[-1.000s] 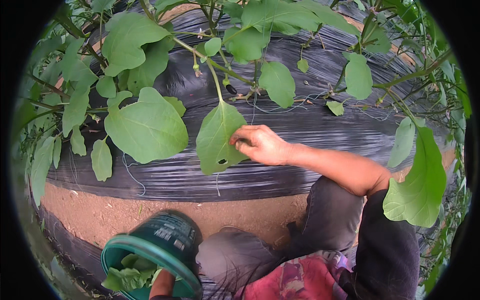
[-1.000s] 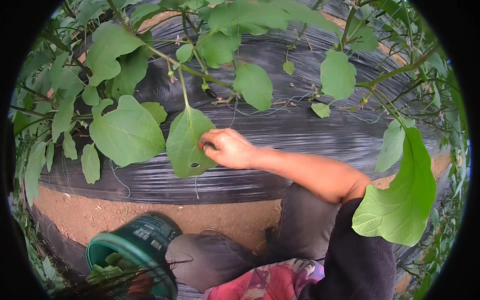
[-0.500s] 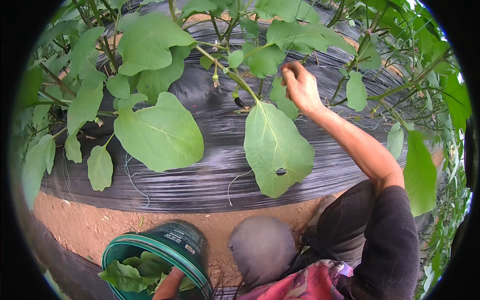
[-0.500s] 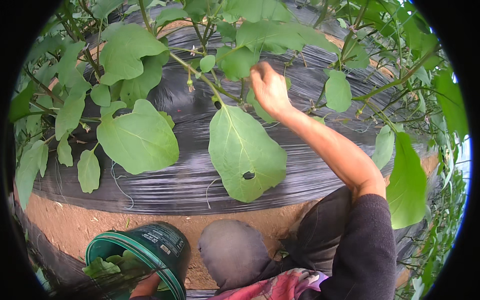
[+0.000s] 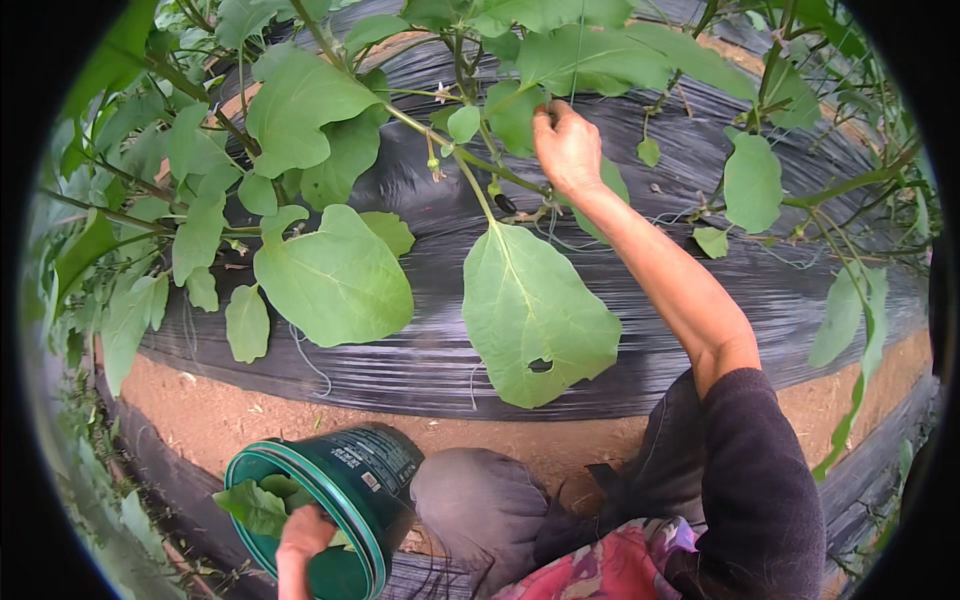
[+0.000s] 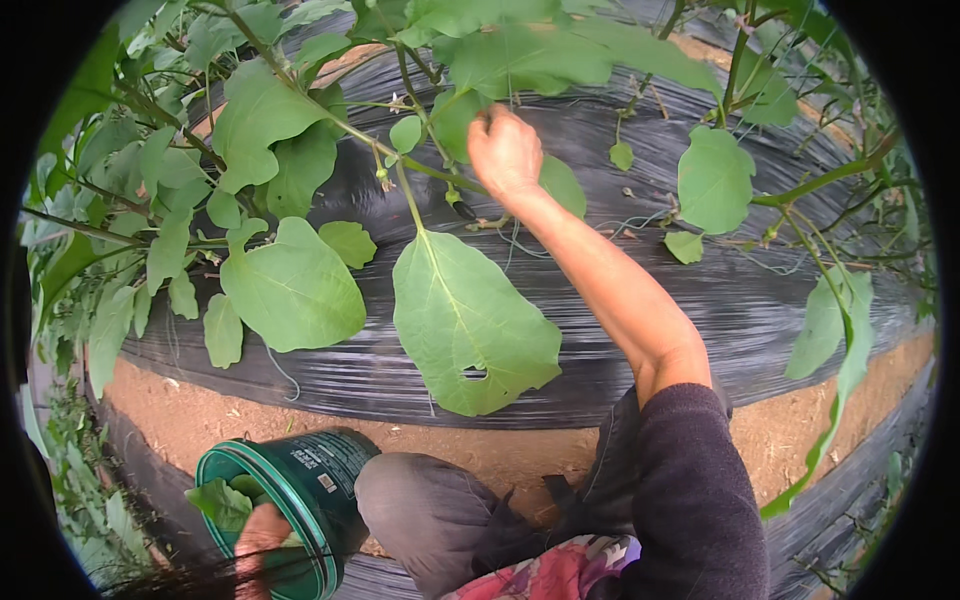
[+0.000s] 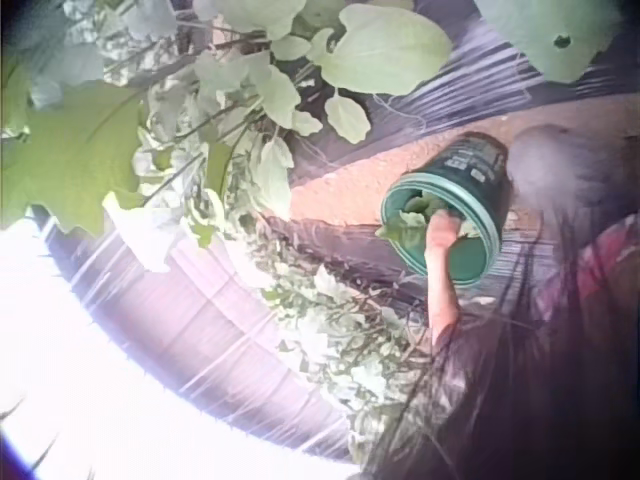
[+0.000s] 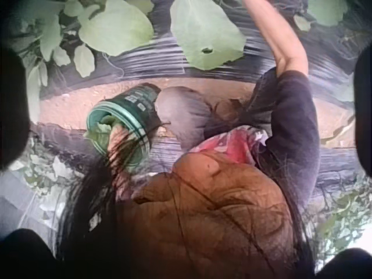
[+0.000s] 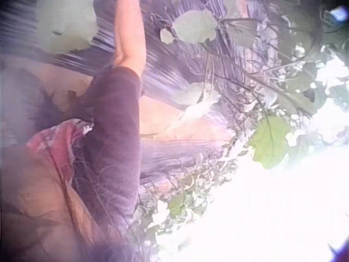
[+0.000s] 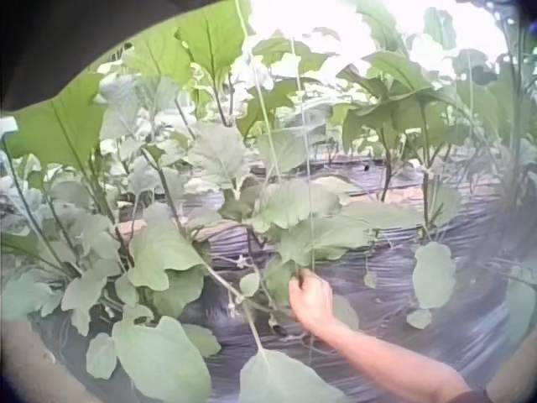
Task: The person kneels in a greenhouse and prunes eggplant plants by hand, removing leaves and small branches. The removed plant material is placed into a green bucket. The person also ties a plant stem to a vertical support string.
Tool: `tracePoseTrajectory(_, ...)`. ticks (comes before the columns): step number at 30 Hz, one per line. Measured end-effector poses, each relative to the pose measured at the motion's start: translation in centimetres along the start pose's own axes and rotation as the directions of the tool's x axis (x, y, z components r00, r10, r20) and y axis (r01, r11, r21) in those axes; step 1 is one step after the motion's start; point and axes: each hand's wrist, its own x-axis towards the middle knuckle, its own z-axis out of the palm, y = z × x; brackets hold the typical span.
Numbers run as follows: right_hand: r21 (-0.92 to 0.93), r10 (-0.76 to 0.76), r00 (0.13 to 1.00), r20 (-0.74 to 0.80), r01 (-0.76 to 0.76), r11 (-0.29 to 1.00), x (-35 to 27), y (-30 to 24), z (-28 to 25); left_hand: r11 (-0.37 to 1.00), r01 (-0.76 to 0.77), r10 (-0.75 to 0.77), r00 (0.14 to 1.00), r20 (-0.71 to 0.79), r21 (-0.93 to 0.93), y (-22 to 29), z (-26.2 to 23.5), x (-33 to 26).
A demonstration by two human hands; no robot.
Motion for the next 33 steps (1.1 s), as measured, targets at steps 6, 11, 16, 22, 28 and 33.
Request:
tracePoseTrajectory(6, 0.150, -0.298, 0.953, -0.057, 0.304, 0.941, 0.1, -2.8, 0.1, 0.826, -0.339, 0.042, 0.833, -0.551, -0.450, 18.4, -12.5, -5.6)
tracePoseTrajectory(11, 0.218, -0.363, 0.915, -0.177, 0.396, 0.892, 0.5, -3.7, -2.0, 0.542, -0.515, 0.204, 0.847, -0.490, -0.664, 34.1, -18.5, 5.2)
tracePoseTrajectory(16, 0.411, -0.336, 0.937, -0.095, 0.344, 0.844, -0.6, -4.1, -2.8, 0.501, -0.532, 0.257, 0.845, -0.469, -0.682, 39.9, -19.2, 15.7)
tracePoseTrajectory(22, 0.496, -0.351, 0.936, -0.001, 0.305, 0.813, 0.0, -3.6, -3.7, 0.315, -0.842, 0.579, 0.536, -0.614, -0.438, 39.1, -20.9, 25.7)
tracePoseTrajectory(28, 0.443, -0.375, 0.927, 0.017, 0.329, 0.834, 0.7, -1.7, -4.0, 0.495, -0.616, 0.261, 0.778, -0.571, -0.613, 43.0, -21.1, 19.2)
tracePoseTrajectory(33, 0.395, -0.399, 0.916, 0.052, 0.347, 0.850, -0.2, -2.6, -3.8, 0.391, -0.363, 0.125, 0.931, -0.342, -0.846, 40.3, -21.4, 20.2)
